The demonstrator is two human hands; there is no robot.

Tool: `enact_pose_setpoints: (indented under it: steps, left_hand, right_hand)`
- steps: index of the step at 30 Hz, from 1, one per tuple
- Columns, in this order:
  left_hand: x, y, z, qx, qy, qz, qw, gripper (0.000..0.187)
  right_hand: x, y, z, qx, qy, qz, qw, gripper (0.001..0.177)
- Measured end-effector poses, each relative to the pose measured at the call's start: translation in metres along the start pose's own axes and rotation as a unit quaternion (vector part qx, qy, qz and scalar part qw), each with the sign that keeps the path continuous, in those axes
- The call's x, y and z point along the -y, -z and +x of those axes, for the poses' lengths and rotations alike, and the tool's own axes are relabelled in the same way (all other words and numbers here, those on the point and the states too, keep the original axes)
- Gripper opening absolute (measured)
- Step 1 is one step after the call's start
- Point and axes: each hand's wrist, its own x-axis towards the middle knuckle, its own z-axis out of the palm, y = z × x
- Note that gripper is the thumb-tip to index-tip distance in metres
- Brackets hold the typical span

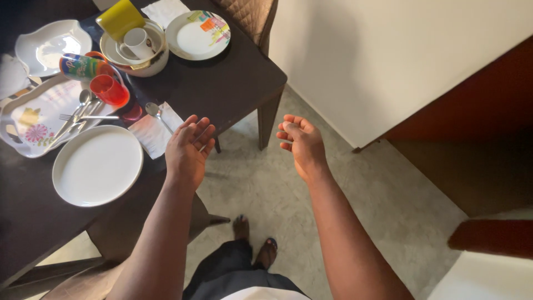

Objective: Set the dining table with plates, napkins, and cutlery.

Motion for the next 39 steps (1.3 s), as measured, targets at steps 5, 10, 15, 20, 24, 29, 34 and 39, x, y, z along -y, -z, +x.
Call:
enact_pose_setpoints:
  steps: [5, 10, 15, 20, 24, 29, 34, 39]
  left_hand:
    - [0.007, 0.001, 0.031, 0.0, -0.009, -0.032, 0.999, 0.042]
    - [0.012, 0.004, 0.073, -0.006, -0.022, -0.075, 0.997, 0.038]
    - [0.011, -0.001, 0.103, -0.023, -0.006, -0.082, 0.996, 0.036]
    - [0.0, -0.003, 0.128, -0.031, -0.001, -0.074, 0.997, 0.036]
    - [-0.002, 0.004, 0.145, -0.038, -0.004, -0.068, 0.997, 0.037]
    - [-0.017, 0.005, 0.149, -0.067, -0.007, -0.059, 0.996, 0.038]
    - [-0.03, 0.016, 0.16, -0.088, -0.024, -0.078, 0.993, 0.038]
    - [-0.033, 0.019, 0.167, -0.144, -0.048, -0.079, 0.985, 0.039]
  right_hand:
    - [0.006, -0.009, 0.028, 0.011, -0.001, -0.008, 1.0, 0.038]
    - [0.014, -0.028, 0.067, 0.041, 0.001, -0.014, 0.999, 0.038]
    - [0.032, -0.048, 0.095, 0.048, -0.005, -0.062, 0.997, 0.037]
    - [0.036, -0.065, 0.124, 0.063, -0.002, -0.055, 0.996, 0.035]
    - [0.032, -0.08, 0.146, 0.072, -0.001, -0.063, 0.995, 0.034]
    - [0.04, -0.103, 0.161, 0.094, 0.006, -0.074, 0.993, 0.033]
    - [0.035, -0.118, 0.192, 0.135, -0.006, -0.045, 0.99, 0.031]
    - [0.041, -0.131, 0.214, 0.173, -0.022, -0.068, 0.982, 0.03]
